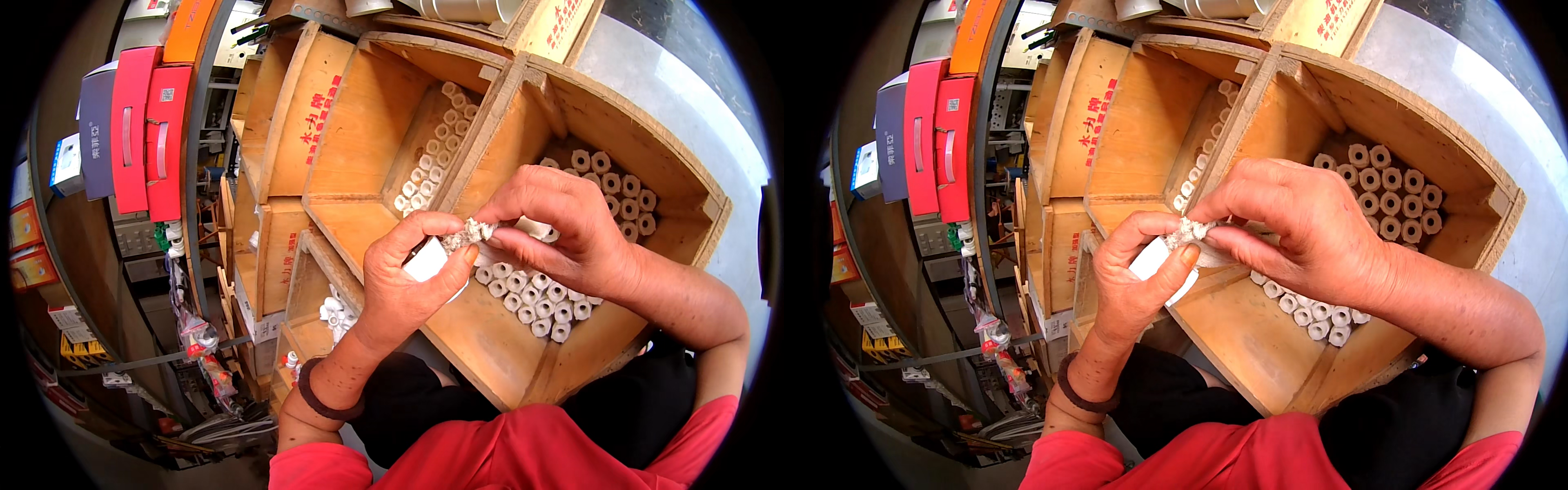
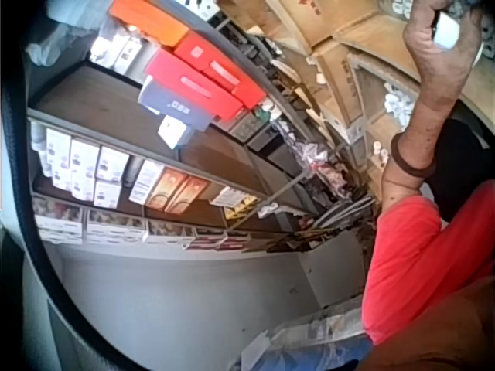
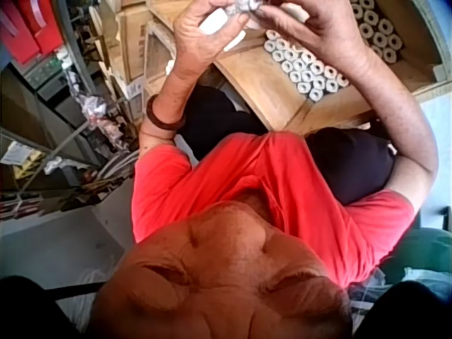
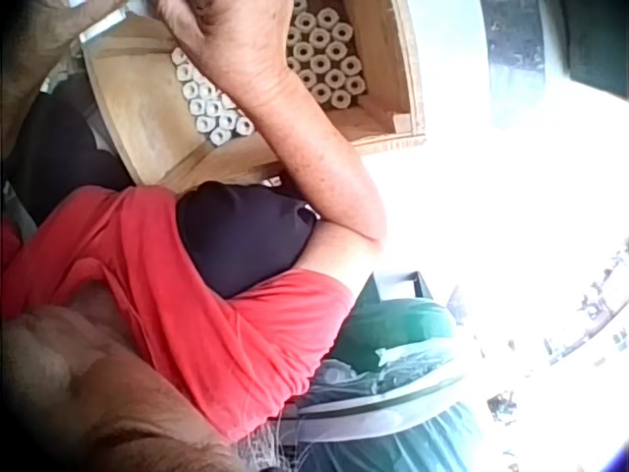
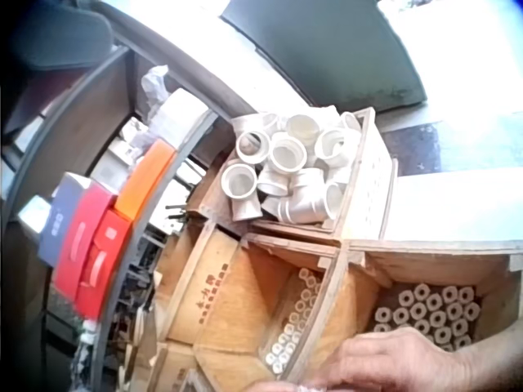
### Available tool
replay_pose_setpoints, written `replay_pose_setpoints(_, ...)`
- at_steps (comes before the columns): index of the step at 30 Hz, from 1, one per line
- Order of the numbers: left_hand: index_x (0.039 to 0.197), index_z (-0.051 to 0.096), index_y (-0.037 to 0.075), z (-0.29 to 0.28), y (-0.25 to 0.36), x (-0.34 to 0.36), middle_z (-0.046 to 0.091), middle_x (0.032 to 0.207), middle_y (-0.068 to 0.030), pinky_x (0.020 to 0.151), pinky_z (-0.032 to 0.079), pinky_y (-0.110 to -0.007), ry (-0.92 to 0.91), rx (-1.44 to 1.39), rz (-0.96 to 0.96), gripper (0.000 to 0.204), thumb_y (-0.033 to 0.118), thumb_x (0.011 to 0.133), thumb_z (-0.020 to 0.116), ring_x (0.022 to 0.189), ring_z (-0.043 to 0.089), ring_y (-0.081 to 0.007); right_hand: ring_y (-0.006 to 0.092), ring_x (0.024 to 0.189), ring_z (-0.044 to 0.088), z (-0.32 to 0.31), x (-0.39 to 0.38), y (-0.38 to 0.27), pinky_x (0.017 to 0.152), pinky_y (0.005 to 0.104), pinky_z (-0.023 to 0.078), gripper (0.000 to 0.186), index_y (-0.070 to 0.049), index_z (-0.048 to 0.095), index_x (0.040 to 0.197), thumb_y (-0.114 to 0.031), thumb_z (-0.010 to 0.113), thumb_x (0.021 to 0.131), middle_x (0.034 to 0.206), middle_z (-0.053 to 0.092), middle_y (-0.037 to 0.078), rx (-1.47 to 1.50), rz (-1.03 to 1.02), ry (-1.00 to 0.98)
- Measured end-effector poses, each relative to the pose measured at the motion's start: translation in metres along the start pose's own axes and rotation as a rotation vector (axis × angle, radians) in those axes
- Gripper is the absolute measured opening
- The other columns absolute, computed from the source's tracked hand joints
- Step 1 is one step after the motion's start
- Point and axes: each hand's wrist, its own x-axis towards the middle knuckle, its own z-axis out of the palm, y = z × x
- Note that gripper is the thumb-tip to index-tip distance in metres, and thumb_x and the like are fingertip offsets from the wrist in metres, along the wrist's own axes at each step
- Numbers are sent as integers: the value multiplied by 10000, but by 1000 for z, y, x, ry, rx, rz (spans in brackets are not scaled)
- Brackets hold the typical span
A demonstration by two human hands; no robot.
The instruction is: The person repeatedly picks white plastic pipe fittings from a wooden crate and wipes them with a cloth. They handle each fitting individually, rubbing the exterior and interior surfaces, then place the cleaned items back into the crate.
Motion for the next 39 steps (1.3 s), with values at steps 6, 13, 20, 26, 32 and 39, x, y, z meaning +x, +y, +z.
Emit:
replay_pose_setpoints(6, 1009, 618, 14, 0, 0, 0, 619, 861, 17, 660, 456, -192, 9, 37, 10, 238, 27, 805, 739, 758, 535, -30, 240, 748, 618, 0, 1, -2, 631, 335, 494, 196, -91, 686, 959, -82, 740, 771, 825, 617, 51, -102, -37, 22)
replay_pose_setpoints(13, 1015, 613, 14, 3, -1, 0, 625, 855, 19, 656, 464, -193, -4, 7, -59, 243, 34, 807, 738, 747, 540, -26, 224, 726, 599, 2, 0, -2, 623, 333, 467, 230, -72, 677, 937, -36, 759, 725, 805, 612, 51, -154, -64, 40)
replay_pose_setpoints(20, 1083, 617, 14, 8, 1, 3, 634, 911, 4, 711, 470, -194, -14, -40, -19, 294, 38, 814, 733, 804, 554, -34, 242, 728, 625, 2, -3, -1, 580, 348, 502, 195, -116, 641, 884, -121, 756, 728, 808, 600, 38, -234, -47, 25)
replay_pose_setpoints(26, 1137, 596, -13, 2, 2, 2, 645, 1043, -59, 841, 476, -235, -84, -5, -80, 309, 23, 849, 700, 956, 593, -95, 211, 690, 616, 4, -4, -2, 595, 320, 485, 301, -79, 669, 983, -37, 774, 703, 814, 623, 40, -278, -158, 22)
replay_pose_setpoints(32, 1114, 598, 4, 3, 2, 6, 644, 962, -22, 730, 488, -205, -5, -276, -222, 238, 72, 896, 664, 863, 588, -56, 293, 877, 611, 1, -2, -13, 688, 374, 529, 378, -71, 606, 1131, -171, 719, 785, 989, 594, 111, -263, -80, -90)
replay_pose_setpoints(39, 1149, 576, 9, 2, 0, 7, 637, 968, -26, 722, 487, -207, -22, -518, -386, 268, 121, 917, 652, 851, 593, -63, 333, 900, 620, 8, -7, -6, 756, 407, 527, 451, -77, 519, 1229, -235, 688, 842, 1007, 603, 128, -56, 114, -193)
